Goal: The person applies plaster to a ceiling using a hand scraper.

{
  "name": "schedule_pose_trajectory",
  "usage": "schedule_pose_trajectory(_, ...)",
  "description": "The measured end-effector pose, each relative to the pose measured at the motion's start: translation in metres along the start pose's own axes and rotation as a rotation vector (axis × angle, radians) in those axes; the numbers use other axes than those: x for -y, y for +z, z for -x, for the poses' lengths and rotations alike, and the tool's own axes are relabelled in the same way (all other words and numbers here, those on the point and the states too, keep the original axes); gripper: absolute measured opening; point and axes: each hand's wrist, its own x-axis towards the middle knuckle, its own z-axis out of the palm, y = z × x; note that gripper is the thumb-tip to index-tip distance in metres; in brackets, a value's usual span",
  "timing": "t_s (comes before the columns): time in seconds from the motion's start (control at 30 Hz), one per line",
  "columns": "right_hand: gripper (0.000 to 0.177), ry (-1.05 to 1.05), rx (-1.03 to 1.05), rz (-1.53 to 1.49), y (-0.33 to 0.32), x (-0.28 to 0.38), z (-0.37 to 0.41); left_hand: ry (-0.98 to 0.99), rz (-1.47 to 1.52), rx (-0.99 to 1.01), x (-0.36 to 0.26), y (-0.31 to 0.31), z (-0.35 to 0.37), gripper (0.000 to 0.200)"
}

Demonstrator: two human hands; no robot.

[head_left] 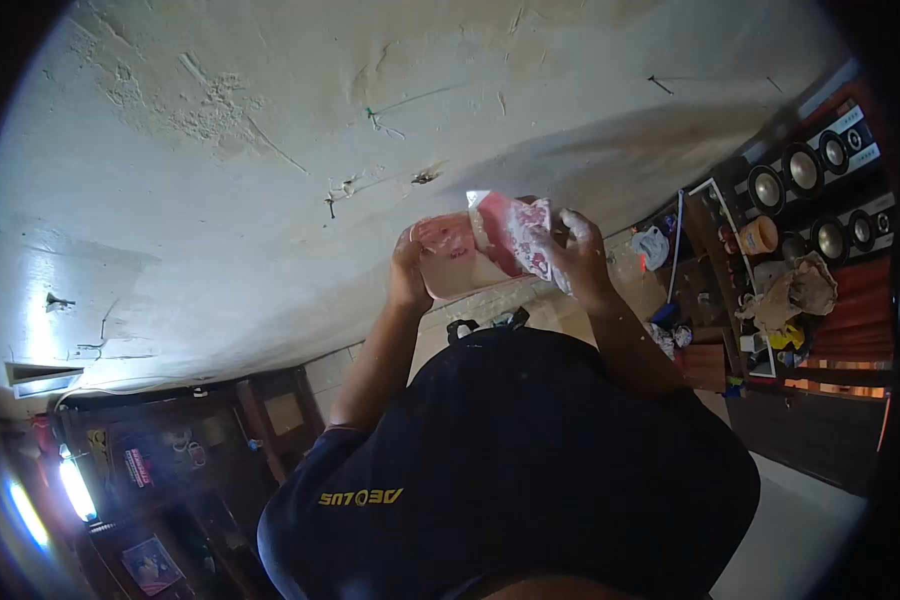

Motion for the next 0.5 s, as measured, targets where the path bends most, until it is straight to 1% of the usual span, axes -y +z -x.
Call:
schedule_pose_trajectory(0.03,0.026,0.002,0.002,0.001,-0.001,0.0,0.002,0.0,0.011,0.006,0.0,0.0,0.001,0.045)
schedule_pose_trajectory(0.1,0.045,0.068,-0.092,-0.48,-0.002,0.001,0.007,-0.019,-0.013,0.001,0.002,-0.006,0.0,0.045)
schedule_pose_trajectory(0.13,0.058,0.022,-0.071,-0.444,-0.004,-0.005,0.006,-0.037,-0.037,-0.002,0.003,-0.011,-0.002,0.046)
schedule_pose_trajectory(0.17,0.058,0.021,-0.074,-0.442,-0.007,-0.008,0.007,-0.039,-0.036,0.002,0.007,-0.016,-0.005,0.046)
schedule_pose_trajectory(0.23,0.052,-0.154,-0.104,-0.263,-0.012,-0.01,0.009,-0.026,-0.014,-0.031,0.01,-0.021,-0.008,0.046)
schedule_pose_trajectory(0.27,0.043,-0.115,0.01,-0.198,-0.022,-0.015,0.009,-0.025,-0.015,-0.027,0.01,-0.02,-0.008,0.046)
schedule_pose_trajectory(0.3,0.043,-0.119,0.008,-0.197,-0.033,-0.015,0.007,-0.044,-0.031,-0.055,0.009,-0.018,-0.008,0.046)
schedule_pose_trajectory(0.37,0.035,-0.374,0.258,0.352,-0.05,0.006,0.004,-0.061,-0.049,-0.076,0.006,-0.01,-0.007,0.046)
schedule_pose_trajectory(0.4,0.038,-0.456,0.241,0.448,-0.049,0.023,0.006,-0.07,-0.062,-0.077,0.005,-0.008,-0.007,0.046)
schedule_pose_trajectory(0.43,0.038,-0.46,0.235,0.45,-0.053,0.023,0.006,-0.078,-0.075,-0.078,0.004,-0.006,-0.007,0.046)
schedule_pose_trajectory(0.5,0.037,-0.448,0.325,0.745,-0.059,0.022,0.006,-0.075,-0.081,-0.075,0.003,-0.003,-0.006,0.046)
